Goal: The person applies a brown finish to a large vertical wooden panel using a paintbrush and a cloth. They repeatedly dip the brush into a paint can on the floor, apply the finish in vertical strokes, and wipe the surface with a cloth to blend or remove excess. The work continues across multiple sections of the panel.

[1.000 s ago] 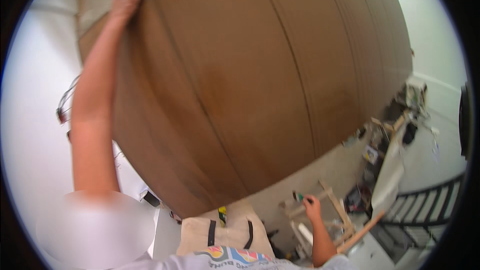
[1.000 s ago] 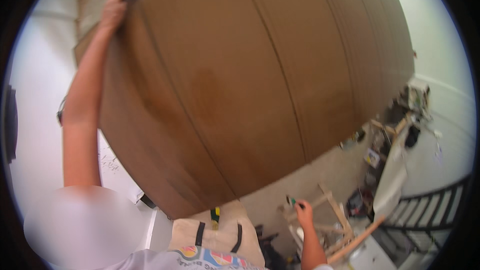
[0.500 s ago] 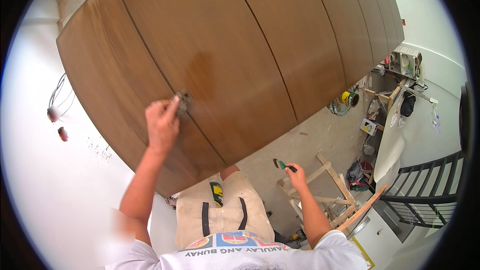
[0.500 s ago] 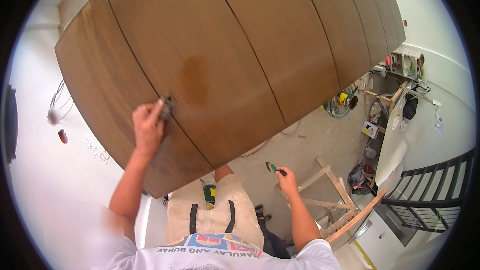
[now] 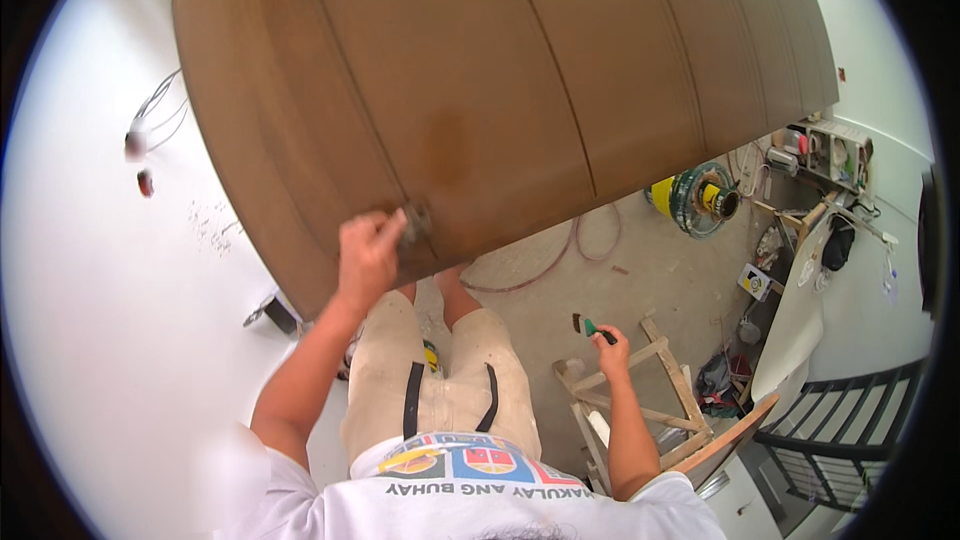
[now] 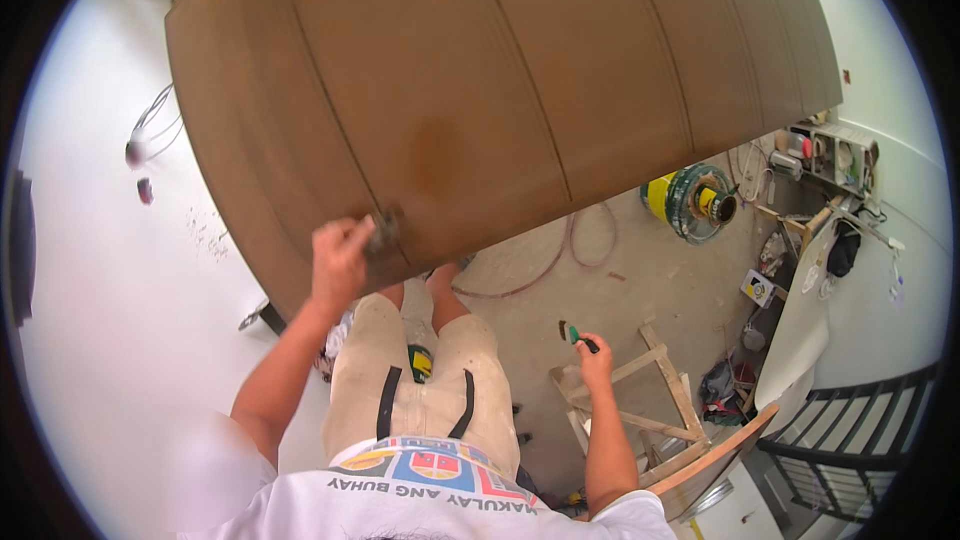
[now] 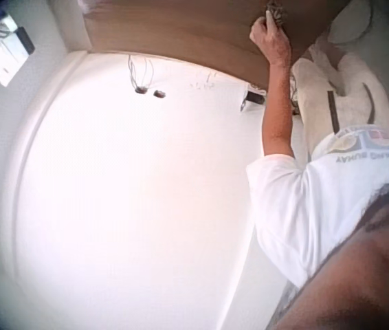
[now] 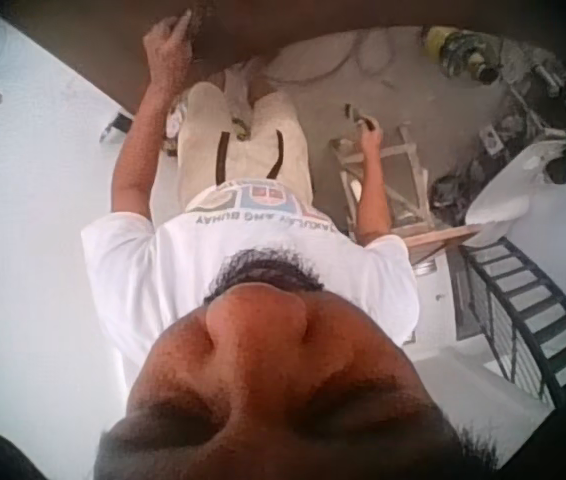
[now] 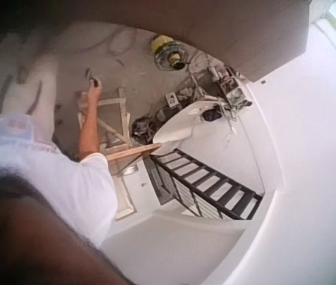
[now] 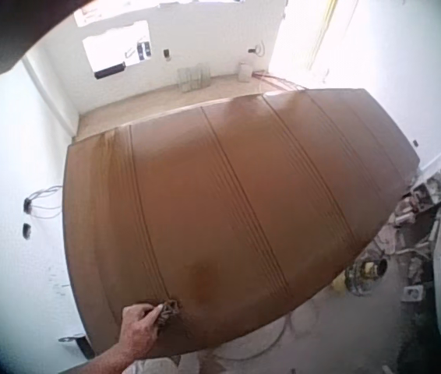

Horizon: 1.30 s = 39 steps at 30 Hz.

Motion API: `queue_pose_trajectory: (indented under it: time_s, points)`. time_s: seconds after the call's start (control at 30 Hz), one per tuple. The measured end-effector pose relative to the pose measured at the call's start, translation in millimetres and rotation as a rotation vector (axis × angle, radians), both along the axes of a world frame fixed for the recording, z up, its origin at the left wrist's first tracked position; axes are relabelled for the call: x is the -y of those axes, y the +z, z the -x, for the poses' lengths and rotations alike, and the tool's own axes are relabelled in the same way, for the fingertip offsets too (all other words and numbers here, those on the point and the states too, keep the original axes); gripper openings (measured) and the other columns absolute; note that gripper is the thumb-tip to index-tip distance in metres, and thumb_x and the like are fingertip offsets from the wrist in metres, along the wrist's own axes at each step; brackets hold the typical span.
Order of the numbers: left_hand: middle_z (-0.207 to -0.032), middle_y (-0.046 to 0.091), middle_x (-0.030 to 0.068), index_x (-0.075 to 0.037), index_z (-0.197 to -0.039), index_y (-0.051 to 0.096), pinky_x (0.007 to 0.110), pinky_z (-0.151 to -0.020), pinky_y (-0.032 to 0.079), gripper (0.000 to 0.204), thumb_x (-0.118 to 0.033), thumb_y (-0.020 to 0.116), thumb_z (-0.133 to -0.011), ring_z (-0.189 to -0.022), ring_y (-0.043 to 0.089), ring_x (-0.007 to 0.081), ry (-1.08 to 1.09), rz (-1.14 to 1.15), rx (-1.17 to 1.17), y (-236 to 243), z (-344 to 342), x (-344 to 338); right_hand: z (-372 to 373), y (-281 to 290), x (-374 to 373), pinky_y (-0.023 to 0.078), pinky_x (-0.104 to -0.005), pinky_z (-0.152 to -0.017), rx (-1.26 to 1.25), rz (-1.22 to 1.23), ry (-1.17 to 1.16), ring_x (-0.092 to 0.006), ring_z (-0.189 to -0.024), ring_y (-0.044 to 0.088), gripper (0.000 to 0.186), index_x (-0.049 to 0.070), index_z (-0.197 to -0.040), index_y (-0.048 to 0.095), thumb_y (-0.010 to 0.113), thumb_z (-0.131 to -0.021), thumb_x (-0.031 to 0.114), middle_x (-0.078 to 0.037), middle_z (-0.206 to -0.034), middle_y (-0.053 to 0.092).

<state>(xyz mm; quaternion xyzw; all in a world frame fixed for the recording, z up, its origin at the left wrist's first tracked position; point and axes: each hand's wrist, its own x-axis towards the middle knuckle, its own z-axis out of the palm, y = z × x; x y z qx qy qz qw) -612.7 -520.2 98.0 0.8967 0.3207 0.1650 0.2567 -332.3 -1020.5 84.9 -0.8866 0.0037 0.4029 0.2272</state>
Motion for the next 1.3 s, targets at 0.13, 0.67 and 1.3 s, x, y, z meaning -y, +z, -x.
queue_pose_trajectory:
  time_s: [0.13, 0.67, 1.3]
  points:
    - [-0.108, 0.068, 0.0126, -0.005, -0.120, 0.074, 0.046, -0.085, 0.046, 0.041, 0.000, 0.068, -0.080, -0.097, 0.064, 0.0321, 0.026, -0.009, -0.084, -7, 3, -11, -2, -6, 0, 0.058, -0.0288, -0.078, -0.012, 0.021, 0.066, -0.0140, -0.086, 0.070, 0.015, -0.003, -0.110, 0.071, 0.068, -0.097, 0.003, -0.008, -0.095, 0.073]
    - [-0.113, 0.066, 0.0114, -0.009, -0.124, 0.074, 0.043, -0.091, 0.046, 0.045, 0.004, 0.068, -0.081, -0.104, 0.063, 0.0308, -0.053, -0.254, -0.030, -39, -11, -255, 4, -7, -55, 0.060, -0.0300, -0.078, -0.081, 0.058, -0.015, -0.0170, -0.089, 0.071, 0.015, -0.002, -0.111, 0.070, 0.068, -0.096, 0.000, -0.009, -0.101, 0.071]
    - [-0.114, 0.069, 0.0143, -0.017, -0.128, 0.073, 0.048, -0.092, 0.055, 0.032, -0.013, 0.067, -0.097, -0.106, 0.068, 0.0385, 0.156, -0.406, -0.132, -83, -46, -664, 8, 6, -153, 0.060, -0.0289, -0.075, -0.060, 0.123, -0.033, -0.0174, -0.086, 0.071, 0.014, -0.003, -0.109, 0.071, 0.067, -0.095, -0.003, -0.010, -0.099, 0.071]
